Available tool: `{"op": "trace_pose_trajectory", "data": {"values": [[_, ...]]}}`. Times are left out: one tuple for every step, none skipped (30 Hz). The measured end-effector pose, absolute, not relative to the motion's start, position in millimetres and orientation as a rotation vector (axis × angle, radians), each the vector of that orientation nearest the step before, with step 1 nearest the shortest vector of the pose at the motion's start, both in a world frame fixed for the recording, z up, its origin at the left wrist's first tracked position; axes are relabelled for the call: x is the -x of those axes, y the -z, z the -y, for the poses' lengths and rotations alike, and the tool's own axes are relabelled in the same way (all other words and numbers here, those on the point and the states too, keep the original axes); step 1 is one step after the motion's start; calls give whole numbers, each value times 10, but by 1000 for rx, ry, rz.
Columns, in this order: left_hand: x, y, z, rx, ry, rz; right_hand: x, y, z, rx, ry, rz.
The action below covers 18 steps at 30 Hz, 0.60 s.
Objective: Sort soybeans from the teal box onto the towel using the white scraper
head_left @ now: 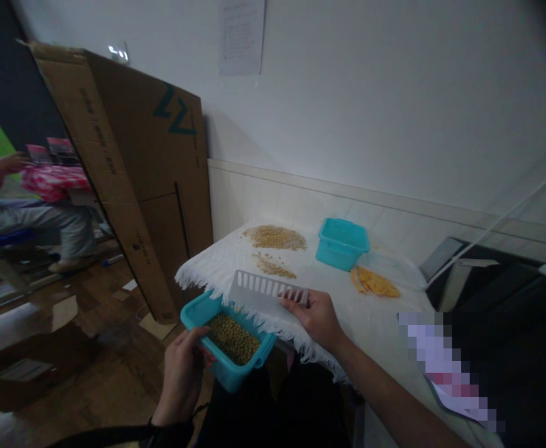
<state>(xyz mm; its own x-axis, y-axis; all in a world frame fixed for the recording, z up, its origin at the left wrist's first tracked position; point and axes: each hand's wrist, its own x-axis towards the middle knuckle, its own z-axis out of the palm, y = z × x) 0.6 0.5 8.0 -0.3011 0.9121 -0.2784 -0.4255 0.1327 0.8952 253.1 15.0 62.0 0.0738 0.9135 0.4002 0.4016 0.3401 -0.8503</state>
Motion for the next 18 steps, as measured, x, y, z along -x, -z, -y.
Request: {"op": "trace_pose_trajectory", "data": {"values": [[-11, -78, -5, -551, -1462, -1236, -2557, -652, -140, 1242, -600, 1507], [-17, -73, -6, -547, -1466, -1237, -2610, -688, -147, 1251, -574, 1488], [-21, -66, -9, -544, -1469, -1235, -2689, -725, -170, 1273, -517, 1465], [-25, -56, -11, -541, -1473, -1234, -2792, -757, -203, 1309, -431, 1435], [-29, -46, -14, -541, -1475, -1234, -2913, -781, -243, 1355, -328, 1404], [-32, -36, -15, -543, -1471, -1234, -3044, -794, -282, 1408, -225, 1371], [-34, -27, -15, -547, -1465, -1235, -3177, -793, -315, 1473, -130, 1328], [-36, -20, -13, -550, -1460, -1237, -3303, -779, -338, 1541, -56, 1288], [-37, -15, -9, -554, -1455, -1240, -3413, -755, -348, 1597, -4, 1252], [-39, -13, -3, -558, -1451, -1241, -3502, -724, -346, 1636, 35, 1227], [-42, -14, 4, -560, -1449, -1240, -3567, -690, -334, 1663, 64, 1212], [-45, -16, 11, -561, -1449, -1241, -3609, -657, -314, 1676, 81, 1205], [-49, -19, 17, -561, -1448, -1245, -3630, -628, -290, 1678, 86, 1206], [-53, -22, 22, -562, -1444, -1250, -3634, -604, -266, 1674, 79, 1211], [-57, -25, 25, -561, -1439, -1256, -3627, -587, -245, 1667, 60, 1217], [-61, -26, 27, -561, -1435, -1261, -3613, -576, -228, 1659, 37, 1222], [-64, -26, 27, -563, -1433, -1263, -3598, -570, -217, 1653, 17, 1227], [-67, -25, 26, -566, -1433, -1265, -3584, -567, -210, 1649, 3, 1227]]}}
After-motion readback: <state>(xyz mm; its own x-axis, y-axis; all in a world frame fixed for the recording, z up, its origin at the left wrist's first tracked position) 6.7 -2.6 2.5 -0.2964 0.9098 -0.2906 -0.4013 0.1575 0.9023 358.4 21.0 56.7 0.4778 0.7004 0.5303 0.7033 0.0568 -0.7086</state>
